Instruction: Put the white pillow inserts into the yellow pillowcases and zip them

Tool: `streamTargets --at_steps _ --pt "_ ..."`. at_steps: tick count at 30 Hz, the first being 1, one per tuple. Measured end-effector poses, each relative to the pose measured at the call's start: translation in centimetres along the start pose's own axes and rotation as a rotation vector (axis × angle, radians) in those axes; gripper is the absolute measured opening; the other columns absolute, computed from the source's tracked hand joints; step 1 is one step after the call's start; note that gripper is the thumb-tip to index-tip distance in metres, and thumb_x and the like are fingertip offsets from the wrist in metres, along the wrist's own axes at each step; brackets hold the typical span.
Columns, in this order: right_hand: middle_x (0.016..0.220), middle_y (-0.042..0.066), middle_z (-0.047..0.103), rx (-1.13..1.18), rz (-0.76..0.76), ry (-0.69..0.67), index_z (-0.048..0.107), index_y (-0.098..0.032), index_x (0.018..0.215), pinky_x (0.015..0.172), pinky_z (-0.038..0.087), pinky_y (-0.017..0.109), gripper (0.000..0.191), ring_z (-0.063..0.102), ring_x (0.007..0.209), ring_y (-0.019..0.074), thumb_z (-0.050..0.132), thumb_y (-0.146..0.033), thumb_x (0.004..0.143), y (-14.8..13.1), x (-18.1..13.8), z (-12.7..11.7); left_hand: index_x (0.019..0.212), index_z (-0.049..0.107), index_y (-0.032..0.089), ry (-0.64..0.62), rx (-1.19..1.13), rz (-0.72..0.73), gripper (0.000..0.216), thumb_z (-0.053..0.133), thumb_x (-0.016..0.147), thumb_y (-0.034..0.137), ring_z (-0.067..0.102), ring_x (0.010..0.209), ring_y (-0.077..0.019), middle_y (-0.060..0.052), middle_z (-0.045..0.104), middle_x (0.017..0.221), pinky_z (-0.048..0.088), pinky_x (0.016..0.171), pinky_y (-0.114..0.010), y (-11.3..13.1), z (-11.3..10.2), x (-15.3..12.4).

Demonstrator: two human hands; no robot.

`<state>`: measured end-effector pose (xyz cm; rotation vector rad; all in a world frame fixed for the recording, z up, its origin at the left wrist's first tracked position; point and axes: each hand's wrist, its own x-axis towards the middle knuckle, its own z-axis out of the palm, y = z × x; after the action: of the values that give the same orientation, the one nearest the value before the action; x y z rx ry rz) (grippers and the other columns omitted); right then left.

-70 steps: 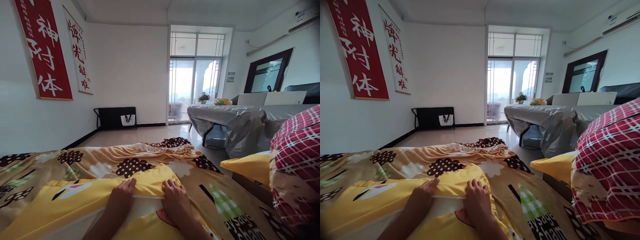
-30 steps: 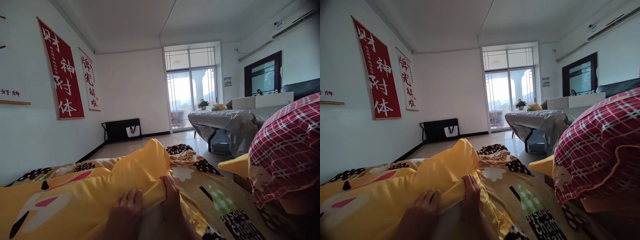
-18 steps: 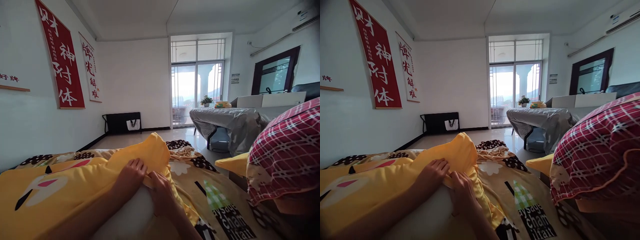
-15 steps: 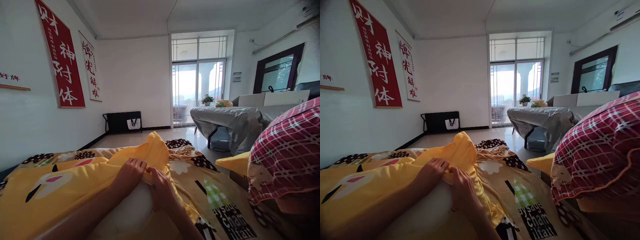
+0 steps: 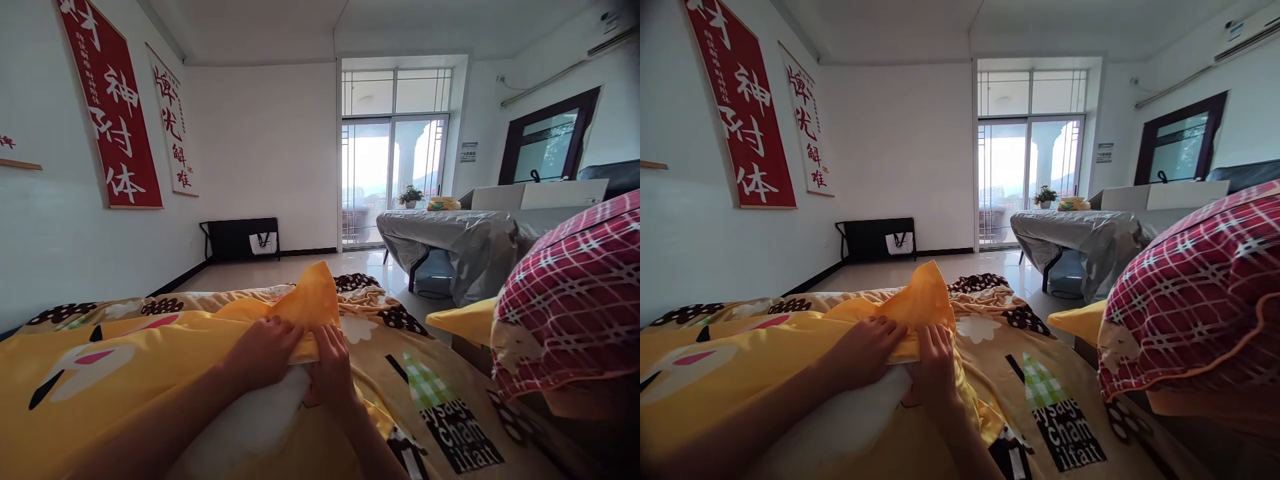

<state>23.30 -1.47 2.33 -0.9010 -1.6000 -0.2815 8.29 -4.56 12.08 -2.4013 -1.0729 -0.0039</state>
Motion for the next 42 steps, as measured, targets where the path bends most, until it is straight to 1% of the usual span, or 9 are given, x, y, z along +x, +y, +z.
streamTargets --at_steps 3,8,12,17,22,25,30,34,42 --pt "0.075 0.004 0.055 0.055 -0.016 -0.071 0.048 -0.020 0.078 0.070 0.038 0.033 0.009 0.048 0.073 0.0202 0.042 -0.014 0.080 0.6 0.0 0.2 0.115 0.048 0.017 0.033 -0.011 0.019 0.037 0.051 0.080 0.029 0.059 0.082 -0.0271 -0.009 0.061 0.095 0.050 0.065 -0.039 -0.1 0.5 -0.2" --pt "0.084 0.003 0.059 0.141 0.009 -0.204 0.052 -0.019 0.089 0.075 0.039 0.033 0.018 0.053 0.080 0.0204 0.051 -0.013 0.072 1.2 0.6 -0.6 0.128 0.044 0.017 0.067 0.055 -0.085 0.043 0.036 0.086 0.010 0.060 0.083 -0.0251 -0.008 0.060 0.097 0.051 0.062 -0.036 0.1 1.9 0.1" --pt "0.095 0.006 0.062 0.092 -0.005 -0.179 0.051 -0.016 0.113 0.082 0.040 0.036 0.050 0.055 0.088 0.0227 0.052 -0.008 0.064 0.9 0.6 -0.9 0.116 0.053 0.017 0.117 0.044 -0.066 0.033 0.035 0.089 0.011 0.058 0.086 -0.0248 -0.008 0.058 0.099 0.051 0.062 -0.036 0.3 2.1 0.2" --pt "0.086 0.009 0.061 -0.137 -0.067 -0.035 0.054 -0.012 0.119 0.078 0.039 0.038 0.045 0.052 0.082 0.0246 0.041 -0.004 0.076 0.4 0.0 -0.5 0.099 0.057 0.018 0.194 -0.085 -0.042 0.025 0.041 0.083 0.009 0.052 0.091 -0.0231 -0.008 0.056 0.108 0.051 0.072 -0.038 0.4 1.0 -0.3" --pt "0.090 0.009 0.060 -0.057 -0.078 -0.205 0.056 -0.011 0.120 0.080 0.039 0.038 0.047 0.051 0.087 0.0242 0.046 -0.005 0.075 0.7 0.2 -1.1 0.105 0.056 0.017 0.211 -0.102 -0.029 0.028 0.048 0.078 0.014 0.050 0.089 -0.0241 -0.009 0.056 0.110 0.050 0.077 -0.041 0.6 1.1 -0.5" --pt "0.091 0.008 0.060 -0.010 -0.070 -0.253 0.059 -0.013 0.116 0.081 0.038 0.038 0.046 0.051 0.087 0.0233 0.044 -0.003 0.073 0.7 0.4 -1.4 0.104 0.058 0.017 0.329 0.030 -0.075 0.026 0.045 0.082 0.012 0.052 0.088 -0.0239 -0.008 0.060 0.108 0.048 0.075 -0.039 1.0 2.0 -0.4" --pt "0.085 0.007 0.059 0.044 -0.097 -0.235 0.062 -0.013 0.103 0.077 0.038 0.036 0.037 0.050 0.082 0.0222 0.042 -0.005 0.073 0.5 0.5 -1.4 0.101 0.062 0.015 0.603 0.291 -0.141 0.026 0.039 0.091 0.013 0.050 0.117 -0.0253 -0.010 0.061 0.120 0.041 0.093 -0.041 1.6 3.0 0.4" --pt "0.077 0.006 0.058 0.066 -0.092 -0.144 0.062 -0.016 0.087 0.071 0.039 0.034 0.026 0.051 0.076 0.0215 0.042 -0.007 0.073 0.3 0.7 -1.2 0.100 0.063 0.013 0.488 0.237 -0.124 0.028 0.036 0.094 0.014 0.049 0.122 -0.0259 -0.010 0.064 0.114 0.037 0.102 -0.041 1.6 2.8 1.3" --pt "0.081 0.006 0.062 -0.088 -0.022 0.060 0.058 -0.018 0.103 0.076 0.039 0.036 0.032 0.053 0.078 0.0227 0.045 -0.006 0.076 0.2 -0.2 -0.3 0.099 0.059 0.013 0.324 0.047 -0.029 0.023 0.037 0.092 0.011 0.058 0.096 -0.0252 -0.011 0.062 0.096 0.045 0.091 -0.041 1.1 2.2 1.3"
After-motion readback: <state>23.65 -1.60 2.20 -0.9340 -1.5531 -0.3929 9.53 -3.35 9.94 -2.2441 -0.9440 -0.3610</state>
